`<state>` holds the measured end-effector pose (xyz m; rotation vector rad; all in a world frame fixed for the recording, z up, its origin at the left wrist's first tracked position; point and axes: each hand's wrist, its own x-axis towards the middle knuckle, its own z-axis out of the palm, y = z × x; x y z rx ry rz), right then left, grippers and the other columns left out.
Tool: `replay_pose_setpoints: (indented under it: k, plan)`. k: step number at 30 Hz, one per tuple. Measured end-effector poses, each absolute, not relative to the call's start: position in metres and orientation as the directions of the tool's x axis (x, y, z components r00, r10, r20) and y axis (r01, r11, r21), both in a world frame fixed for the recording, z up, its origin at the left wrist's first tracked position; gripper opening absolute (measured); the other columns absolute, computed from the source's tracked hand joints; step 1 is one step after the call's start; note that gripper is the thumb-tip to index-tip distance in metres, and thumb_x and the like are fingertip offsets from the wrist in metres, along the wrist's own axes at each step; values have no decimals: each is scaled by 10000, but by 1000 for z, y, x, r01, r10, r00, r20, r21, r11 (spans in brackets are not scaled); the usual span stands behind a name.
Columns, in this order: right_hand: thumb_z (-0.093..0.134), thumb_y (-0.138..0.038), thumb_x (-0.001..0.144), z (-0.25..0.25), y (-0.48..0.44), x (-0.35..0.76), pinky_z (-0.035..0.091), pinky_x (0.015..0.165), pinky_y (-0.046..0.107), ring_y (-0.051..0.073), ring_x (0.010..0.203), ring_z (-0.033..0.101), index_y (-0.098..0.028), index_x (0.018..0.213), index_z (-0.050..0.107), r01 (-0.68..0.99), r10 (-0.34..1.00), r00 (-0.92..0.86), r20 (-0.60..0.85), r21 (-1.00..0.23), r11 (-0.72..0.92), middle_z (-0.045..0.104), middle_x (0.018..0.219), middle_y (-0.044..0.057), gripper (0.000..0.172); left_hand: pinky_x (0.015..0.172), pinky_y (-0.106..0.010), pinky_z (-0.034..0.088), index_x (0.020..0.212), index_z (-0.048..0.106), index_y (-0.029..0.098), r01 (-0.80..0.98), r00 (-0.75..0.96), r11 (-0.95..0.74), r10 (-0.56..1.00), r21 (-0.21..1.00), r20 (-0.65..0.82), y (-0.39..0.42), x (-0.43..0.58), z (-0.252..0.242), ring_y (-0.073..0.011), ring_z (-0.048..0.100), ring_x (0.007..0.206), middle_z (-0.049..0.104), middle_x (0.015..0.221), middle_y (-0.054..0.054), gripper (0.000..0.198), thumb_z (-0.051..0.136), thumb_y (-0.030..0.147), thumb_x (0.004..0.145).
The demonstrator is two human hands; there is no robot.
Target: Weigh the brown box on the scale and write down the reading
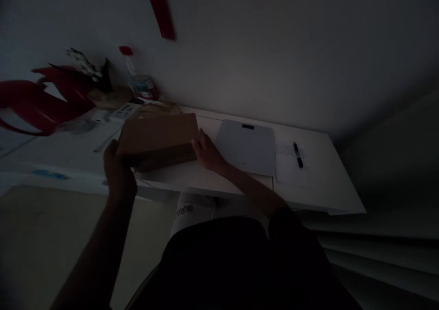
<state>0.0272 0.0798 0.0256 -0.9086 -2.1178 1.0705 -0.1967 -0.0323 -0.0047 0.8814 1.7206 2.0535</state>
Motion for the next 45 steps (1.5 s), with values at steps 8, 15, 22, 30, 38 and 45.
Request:
replay_pose_setpoints:
  k: [8, 15, 22, 30, 38, 45]
  plan:
    - [206, -641, 998, 52, 85, 65, 193, 1237, 417, 232, 1501, 205, -114, 1587, 110, 353, 704, -560, 437, -642, 680, 218, 1610, 145, 795, 1202, -463, 259, 1463, 400, 26, 839, -282, -340, 396, 425, 874, -47, -172, 48, -275, 336, 1444, 408, 1500, -187, 635, 489, 441, 991]
    - [319, -392, 1057, 75, 83, 117, 403, 993, 372, 227, 1108, 533, -145, 1270, 603, 451, 676, -590, 442, -514, 730, 622, 1134, 111, 433, 1114, -460, 399, 1209, 568, 122, 804, 160, -553, 552, 216, 818, -26, -96, 90, -250, 480, 1315, 554, 1317, -140, 280, 499, 173, 943]
    - [352, -336, 1061, 68, 84, 178, 359, 792, 322, 204, 879, 488, -107, 952, 629, 514, 690, -585, 426, -463, 722, 548, 883, 87, 376, 1047, -474, 428, 1182, 586, 176, 579, 529, -811, 449, 80, 720, 13, -15, 76, -283, 489, 1290, 564, 1308, -124, 336, 519, 87, 865]
    - [400, -288, 1026, 52, 88, 261, 326, 739, 296, 179, 823, 475, -125, 809, 559, 686, 813, -556, 173, -458, 566, 519, 837, 66, 314, 950, -450, 462, 1117, 641, 106, 356, 752, -934, 311, 39, 581, 32, 61, 45, -299, 535, 1185, 604, 1255, -153, 284, 480, 87, 884]
    - [495, -277, 1002, 41, 101, 337, 349, 749, 292, 179, 886, 526, -126, 911, 567, 917, 960, -267, 89, -283, 281, 599, 962, 77, 190, 983, -428, 433, 1144, 655, 80, 183, 899, -980, 133, -83, 417, 45, 125, 16, -294, 529, 1185, 616, 1227, -151, 277, 518, 167, 920]
    - [425, -327, 1032, 47, 126, 371, 345, 668, 334, 242, 935, 576, -112, 1165, 548, 990, 989, -140, 47, 3, 140, 616, 1108, 114, 281, 1069, -450, 359, 1392, 517, 117, 175, 964, -975, 140, -141, 226, 46, 170, 3, -320, 487, 1283, 530, 1377, -164, 419, 386, 252, 1018]
